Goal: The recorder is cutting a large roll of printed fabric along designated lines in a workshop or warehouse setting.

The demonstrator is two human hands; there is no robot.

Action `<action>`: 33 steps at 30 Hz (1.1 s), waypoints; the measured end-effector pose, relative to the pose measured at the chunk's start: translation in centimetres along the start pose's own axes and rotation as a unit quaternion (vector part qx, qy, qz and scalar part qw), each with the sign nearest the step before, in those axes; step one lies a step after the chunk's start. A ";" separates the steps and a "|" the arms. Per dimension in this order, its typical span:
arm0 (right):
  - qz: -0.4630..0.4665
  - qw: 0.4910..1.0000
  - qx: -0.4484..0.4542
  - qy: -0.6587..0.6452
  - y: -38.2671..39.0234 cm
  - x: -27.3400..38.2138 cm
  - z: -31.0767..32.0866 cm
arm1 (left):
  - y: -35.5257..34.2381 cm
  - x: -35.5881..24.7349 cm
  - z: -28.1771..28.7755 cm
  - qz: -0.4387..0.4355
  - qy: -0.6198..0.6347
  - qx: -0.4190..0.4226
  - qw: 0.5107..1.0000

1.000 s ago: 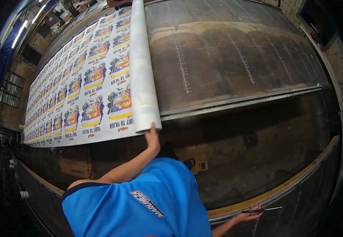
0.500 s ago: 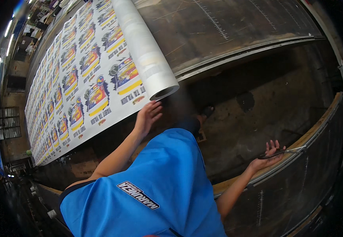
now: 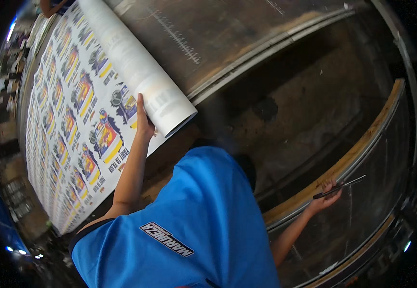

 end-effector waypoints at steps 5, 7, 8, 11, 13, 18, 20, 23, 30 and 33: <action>-0.125 0.986 -0.113 0.009 -2.9 -4.3 -0.6 | -4.1 -1.1 -9.3 0.002 -0.058 -0.026 0.998; -0.148 0.985 -0.088 -0.003 -4.7 -5.7 -2.5 | -6.2 -1.2 -12.4 -0.028 -0.079 -0.040 0.996; -0.148 0.986 -0.068 0.035 -6.2 -6.4 -3.6 | -7.6 -1.3 -13.9 -0.034 -0.088 -0.047 0.994; -0.140 0.988 -0.025 0.055 -12.1 -9.0 -6.9 | -11.1 -0.9 -18.8 -0.052 -0.102 -0.038 0.993; -0.122 0.991 -0.003 0.047 -17.3 -10.7 -8.5 | -13.4 -0.8 -22.4 -0.037 -0.085 -0.032 0.995; -0.104 0.994 0.020 0.013 -32.1 -12.3 -10.8 | -18.4 -0.3 -33.0 -0.064 -0.114 -0.085 0.988; -0.088 0.996 0.024 0.004 -38.7 -12.6 -12.0 | -21.1 0.2 -37.1 -0.065 -0.119 -0.094 0.986; -0.050 0.998 0.042 0.004 -47.0 -12.8 -13.6 | -24.8 0.7 -40.9 -0.039 -0.108 -0.103 0.988; -0.041 0.993 0.065 -0.087 -64.9 -15.4 -23.1 | -34.3 0.9 -54.8 -0.141 -0.145 -0.095 0.975; -0.015 0.984 0.117 -0.132 -72.2 -17.4 -29.0 | -38.4 0.7 -60.9 -0.191 -0.155 -0.118 0.962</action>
Point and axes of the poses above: each hand's wrist, its own y-axis away from the middle knuckle, its own z-axis out of the back of the hand, x = y × z, the point moved 1 cm from there along -y, towards the middle knuckle, and after that the axes turned 4 degrees about z, right-handed, at the moved point
